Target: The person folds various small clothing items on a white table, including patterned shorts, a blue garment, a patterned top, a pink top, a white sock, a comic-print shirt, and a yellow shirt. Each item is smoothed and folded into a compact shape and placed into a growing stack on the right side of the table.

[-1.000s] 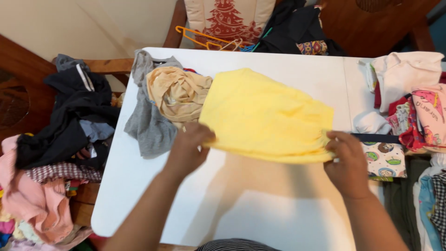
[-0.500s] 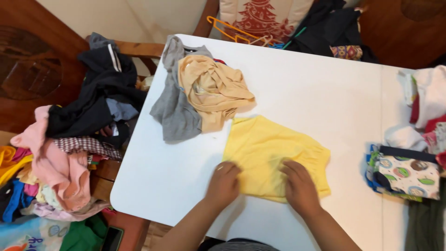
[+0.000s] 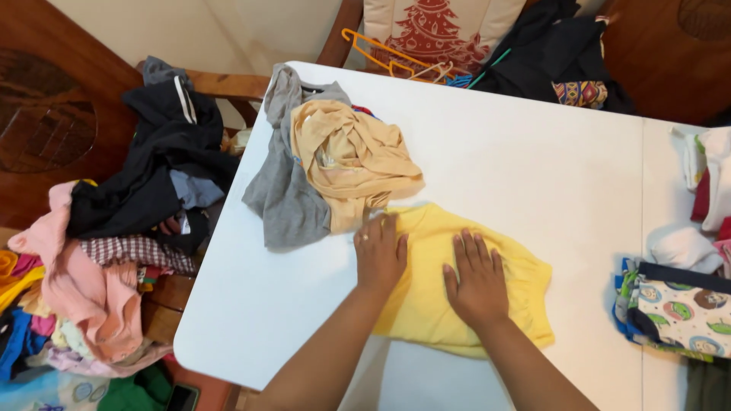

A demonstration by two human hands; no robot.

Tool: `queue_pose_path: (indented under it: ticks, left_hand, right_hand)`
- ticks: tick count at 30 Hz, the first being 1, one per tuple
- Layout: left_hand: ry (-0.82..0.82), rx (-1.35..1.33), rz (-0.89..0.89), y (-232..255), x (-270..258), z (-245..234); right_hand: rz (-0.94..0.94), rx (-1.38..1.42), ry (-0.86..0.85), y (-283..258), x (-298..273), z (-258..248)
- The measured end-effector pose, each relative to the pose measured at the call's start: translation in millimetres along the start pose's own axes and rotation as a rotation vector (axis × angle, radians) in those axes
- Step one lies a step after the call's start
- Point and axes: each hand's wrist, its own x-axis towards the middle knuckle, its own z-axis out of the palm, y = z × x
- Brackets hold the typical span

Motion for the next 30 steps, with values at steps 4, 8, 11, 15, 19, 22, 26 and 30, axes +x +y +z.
queue_pose_path:
  ticks: [4,8,11,15,19,22,26,30]
  left_hand:
    - [0.100,0.028,0.012,-5.4,34.4,-8.0]
    - [-0.105,0.009,0.188,-10.7,19.2,2.7]
    - [-0.152,-0.036,0.349,3.3,9.6,-6.7]
    - [-0.151,-0.288,0.273,22.5,7.9,-19.5]
    - [-0.313,-0.309,-0.230,18.2,10.6,11.1]
    - [-0.310,-0.374,-0.430,11.0,19.3,26.4]
    - [-0.381,-0.331,-0.267,-13.4,37.2,46.5]
    - [-0.578,-0.373,-0.415,4.6,64.5,-0.2]
  right_hand:
    - [-0.007,0.023,0.037,-0.7,6.9,-5.3]
    - [-0.001,0.043,0.048,-1.4,4.6,-5.6]
    - [0.001,0.043,0.054,0.6,10.7,-6.6]
    - [-0.001,0.048,0.036,-0.5,7.3,-7.2]
    - [0.003,0.040,0.031,0.0,8.6,-6.3]
    - [0.008,0.041,0.027,-1.5,7.6,-6.4]
    - [0.010,0.045,0.028,-0.6,8.4,-5.8]
    - [0.007,0.049,0.031,0.1,7.5,-6.7]
